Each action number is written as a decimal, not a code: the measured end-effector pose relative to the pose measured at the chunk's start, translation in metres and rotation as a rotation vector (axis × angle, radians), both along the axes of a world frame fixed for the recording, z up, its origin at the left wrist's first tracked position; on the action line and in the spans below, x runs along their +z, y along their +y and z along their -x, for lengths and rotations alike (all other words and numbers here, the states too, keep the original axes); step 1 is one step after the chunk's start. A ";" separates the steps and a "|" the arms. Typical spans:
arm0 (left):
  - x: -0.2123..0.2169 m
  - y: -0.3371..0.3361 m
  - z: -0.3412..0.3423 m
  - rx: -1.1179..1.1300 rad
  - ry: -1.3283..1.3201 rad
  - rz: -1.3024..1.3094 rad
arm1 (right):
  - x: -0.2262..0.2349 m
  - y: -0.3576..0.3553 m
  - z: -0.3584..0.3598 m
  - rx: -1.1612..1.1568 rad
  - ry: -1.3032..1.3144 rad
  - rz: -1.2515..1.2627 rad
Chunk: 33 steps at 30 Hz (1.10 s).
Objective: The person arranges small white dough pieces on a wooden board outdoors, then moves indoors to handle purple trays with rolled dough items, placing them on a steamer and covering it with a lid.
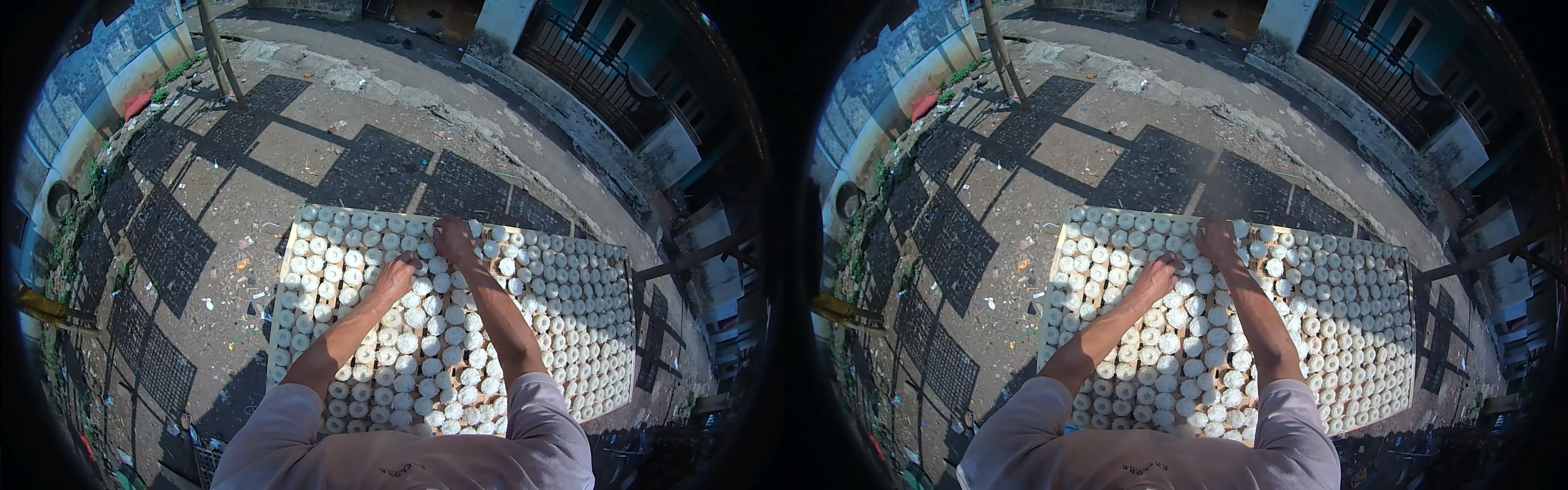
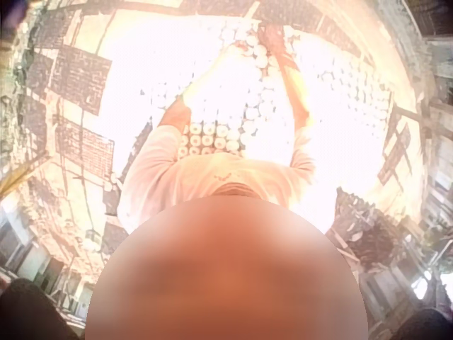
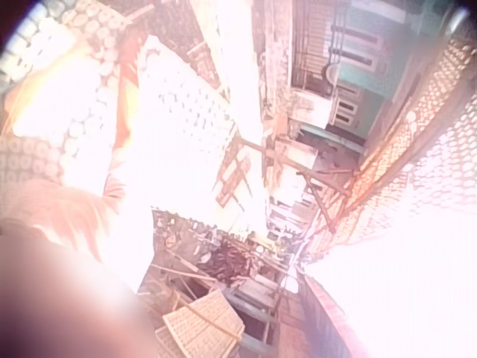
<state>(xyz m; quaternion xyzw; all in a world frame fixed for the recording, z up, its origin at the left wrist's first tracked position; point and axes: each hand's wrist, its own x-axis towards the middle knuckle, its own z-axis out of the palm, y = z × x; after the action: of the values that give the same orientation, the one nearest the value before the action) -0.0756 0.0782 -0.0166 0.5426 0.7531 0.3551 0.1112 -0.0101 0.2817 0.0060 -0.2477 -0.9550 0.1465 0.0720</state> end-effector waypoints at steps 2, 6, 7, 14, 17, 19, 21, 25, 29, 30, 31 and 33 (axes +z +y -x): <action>0.000 -0.001 0.002 0.013 0.048 0.037 | 0.018 -0.013 0.021 -0.099 -0.159 -0.069; -0.003 0.001 -0.003 0.009 0.058 -0.019 | 0.001 0.010 0.033 -0.107 -0.254 0.009; -0.005 -0.002 -0.002 0.011 0.046 -0.037 | 0.000 0.013 0.034 -0.100 -0.249 0.055; 0.005 -0.033 0.024 0.268 0.096 -0.224 | -0.019 0.042 0.013 -0.233 0.176 0.473; -0.001 -0.049 0.033 0.362 0.096 -0.160 | -0.017 0.034 0.012 -0.051 0.333 0.347; -0.005 -0.063 0.036 0.405 0.111 -0.197 | -0.005 0.028 0.007 0.041 0.114 0.077; -0.007 -0.081 0.034 0.428 0.083 -0.142 | 0.003 0.023 -0.003 0.079 0.002 -0.084; -0.023 -0.116 0.036 0.459 0.143 0.017 | 0.014 0.017 0.000 0.054 -0.034 -0.190; -0.037 -0.115 0.034 0.386 0.227 0.221 | -0.012 0.006 0.042 0.090 -0.197 -0.223; -0.037 -0.114 0.034 0.384 0.229 0.235 | -0.018 -0.001 0.051 0.082 -0.252 -0.258; -0.038 -0.113 0.035 0.380 0.231 0.249 | -0.024 -0.007 0.057 0.072 -0.307 -0.294; -0.038 -0.114 0.032 0.379 0.213 0.258 | -0.026 -0.014 0.063 0.046 -0.313 -0.251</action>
<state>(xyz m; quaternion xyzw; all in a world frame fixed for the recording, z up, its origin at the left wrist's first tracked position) -0.1073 -0.0355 -0.0547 0.4072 0.8880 0.2113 0.0309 -0.0735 0.2678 -0.0198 -0.2348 -0.9707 -0.0127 -0.0505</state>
